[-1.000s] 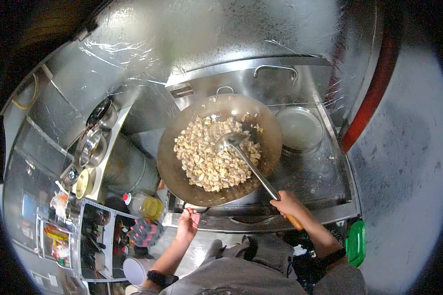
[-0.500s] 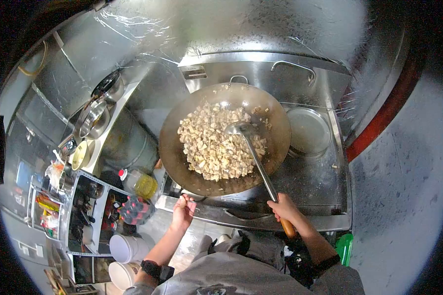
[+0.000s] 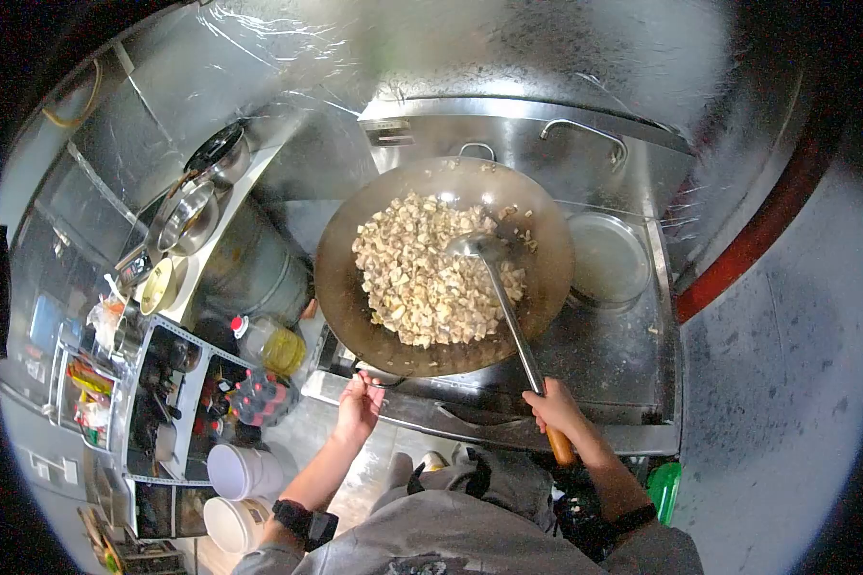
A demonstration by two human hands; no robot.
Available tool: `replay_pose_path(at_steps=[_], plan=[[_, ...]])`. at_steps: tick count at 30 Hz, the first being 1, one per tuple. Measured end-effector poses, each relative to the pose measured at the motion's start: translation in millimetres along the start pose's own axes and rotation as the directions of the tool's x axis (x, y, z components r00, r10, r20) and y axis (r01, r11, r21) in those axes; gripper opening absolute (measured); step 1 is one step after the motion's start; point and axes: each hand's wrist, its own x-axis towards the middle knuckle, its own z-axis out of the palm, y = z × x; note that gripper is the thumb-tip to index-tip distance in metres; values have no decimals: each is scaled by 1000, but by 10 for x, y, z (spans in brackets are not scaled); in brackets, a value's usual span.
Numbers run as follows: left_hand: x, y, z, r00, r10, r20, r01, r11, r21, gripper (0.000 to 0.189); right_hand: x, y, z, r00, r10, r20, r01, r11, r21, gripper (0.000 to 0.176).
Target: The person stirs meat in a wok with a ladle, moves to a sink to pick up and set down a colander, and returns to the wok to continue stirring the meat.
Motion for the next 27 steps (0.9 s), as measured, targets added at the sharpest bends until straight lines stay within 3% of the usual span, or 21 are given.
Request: replay_pose_path(at_steps=[22,27], plan=[[2,-1,17,999,14,35,-15,1000,6,15,21,12,-9,999,-35,23,35,999,-6,22],[-11,4,36,999,3,-33,-2,1000,15,15,19,10,-2,1000,-24,2,24,1000,-12,22]])
